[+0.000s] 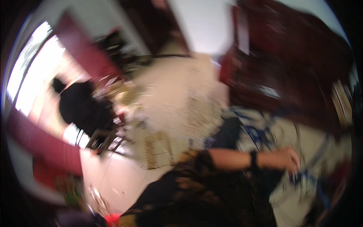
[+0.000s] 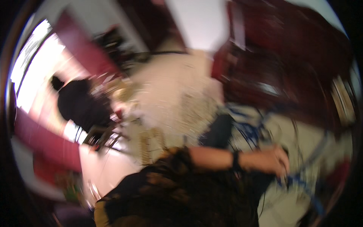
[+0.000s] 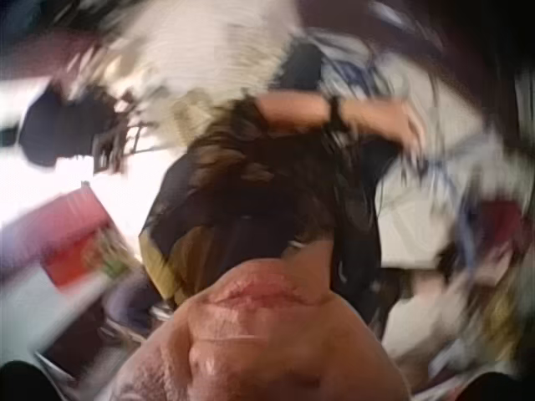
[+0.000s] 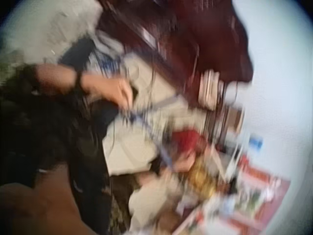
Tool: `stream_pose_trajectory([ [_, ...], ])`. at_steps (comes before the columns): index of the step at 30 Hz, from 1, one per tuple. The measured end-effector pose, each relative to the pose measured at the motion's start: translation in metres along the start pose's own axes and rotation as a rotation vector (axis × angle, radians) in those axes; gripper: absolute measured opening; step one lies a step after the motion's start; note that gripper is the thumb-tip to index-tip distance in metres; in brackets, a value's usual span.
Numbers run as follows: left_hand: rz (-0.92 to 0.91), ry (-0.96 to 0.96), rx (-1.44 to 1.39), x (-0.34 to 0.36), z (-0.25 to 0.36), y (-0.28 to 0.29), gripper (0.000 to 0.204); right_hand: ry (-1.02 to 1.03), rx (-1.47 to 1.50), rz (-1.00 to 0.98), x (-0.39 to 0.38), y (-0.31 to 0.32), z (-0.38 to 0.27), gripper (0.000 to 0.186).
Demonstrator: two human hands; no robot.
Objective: The person weaves blue plastic straps around a wire basket frame, pulling the straps through the wire mesh and wrapping them around the frame edges.
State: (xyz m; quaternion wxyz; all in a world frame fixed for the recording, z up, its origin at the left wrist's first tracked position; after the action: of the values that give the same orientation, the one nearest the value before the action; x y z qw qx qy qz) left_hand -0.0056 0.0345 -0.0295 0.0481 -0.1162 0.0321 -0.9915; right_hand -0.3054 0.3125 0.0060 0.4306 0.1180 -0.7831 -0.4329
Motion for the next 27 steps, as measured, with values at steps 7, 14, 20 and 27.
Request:
stream_pose_trajectory([
  [7,-0.042,0.145,-0.033,0.004,0.029,-0.001,0.013,-0.663,-0.903,0.393,-0.114,0.191,0.238,0.02],
  [14,-0.049,0.313,-0.121,0.005,0.04,0.018,0.011,-1.047,-1.292,0.048,-0.185,0.257,0.183,0.033],
  [20,-0.046,0.283,-0.081,0.003,0.031,0.014,0.011,-0.349,-0.173,-0.084,-0.101,0.084,0.023,0.034],
  [27,0.01,0.321,-0.086,-0.002,0.039,0.023,0.011,0.321,0.396,-0.28,-0.034,-0.024,-0.188,0.042],
])
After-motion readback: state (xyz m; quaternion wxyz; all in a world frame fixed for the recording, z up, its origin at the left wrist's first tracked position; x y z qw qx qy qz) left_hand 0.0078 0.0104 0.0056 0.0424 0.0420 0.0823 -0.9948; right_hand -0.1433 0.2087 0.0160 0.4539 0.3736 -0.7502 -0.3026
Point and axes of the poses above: each hand's wrist, its own x-axis towards the middle knuckle, its own y-axis out of the back of the hand, z = x × y, the point moved 2 cm from there along x, towards the middle knuckle
